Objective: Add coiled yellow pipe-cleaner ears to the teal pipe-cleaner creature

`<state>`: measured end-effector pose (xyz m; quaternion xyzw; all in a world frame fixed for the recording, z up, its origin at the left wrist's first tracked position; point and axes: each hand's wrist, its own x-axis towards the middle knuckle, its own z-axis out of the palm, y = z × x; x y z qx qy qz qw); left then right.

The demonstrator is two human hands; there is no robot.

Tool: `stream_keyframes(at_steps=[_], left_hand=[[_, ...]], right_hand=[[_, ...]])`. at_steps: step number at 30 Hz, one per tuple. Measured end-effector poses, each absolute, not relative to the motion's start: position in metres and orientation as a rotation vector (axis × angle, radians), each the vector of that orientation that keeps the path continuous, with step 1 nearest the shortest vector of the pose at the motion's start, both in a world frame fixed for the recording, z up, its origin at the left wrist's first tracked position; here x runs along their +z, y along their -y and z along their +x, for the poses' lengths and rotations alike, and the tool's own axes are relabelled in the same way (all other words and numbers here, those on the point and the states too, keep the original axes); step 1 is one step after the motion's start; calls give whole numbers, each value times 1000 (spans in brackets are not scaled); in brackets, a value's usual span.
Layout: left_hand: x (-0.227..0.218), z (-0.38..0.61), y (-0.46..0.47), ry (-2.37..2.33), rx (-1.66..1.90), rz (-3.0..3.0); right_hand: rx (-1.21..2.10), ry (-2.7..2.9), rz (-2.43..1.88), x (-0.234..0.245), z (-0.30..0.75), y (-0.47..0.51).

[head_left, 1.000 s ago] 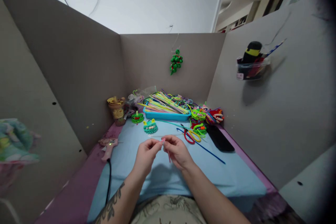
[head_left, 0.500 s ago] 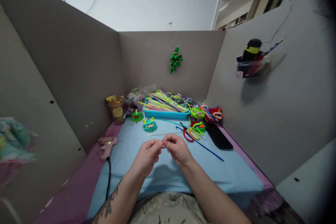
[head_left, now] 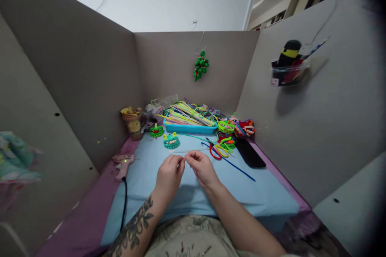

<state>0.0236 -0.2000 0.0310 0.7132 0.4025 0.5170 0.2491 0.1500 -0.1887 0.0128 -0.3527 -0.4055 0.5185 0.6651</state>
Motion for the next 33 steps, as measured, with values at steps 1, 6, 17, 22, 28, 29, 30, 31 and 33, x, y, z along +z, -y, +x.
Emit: stream_keyframes(at_steps=[1,6,17,22,28,29,30,31,33], left_hand=[[31,23,198,-1104,1414,1942],[29,23,190,-1119,1319,1820],[44,20,195,-784,893,1136],[49,18,195,-647,696,880],[44,22,196,-658,769,875],[42,23,196,-702,848,970],[40,23,197,-764,940,1089],[38,24,198,-840,1035,1225],[35,24,199,-1000,1208,1511]], right_hand=[[1177,927,-786,13,150,189],[1189,1013,-792,15,151,192],[1147,1200,-749,22,163,192],[1122,1291,-725,26,166,197],[1124,1247,-741,24,164,197],[1111,1236,-758,23,163,197],[1094,1223,-777,22,163,196],[1079,1210,-795,21,162,195],[1065,1180,-824,20,161,194]])
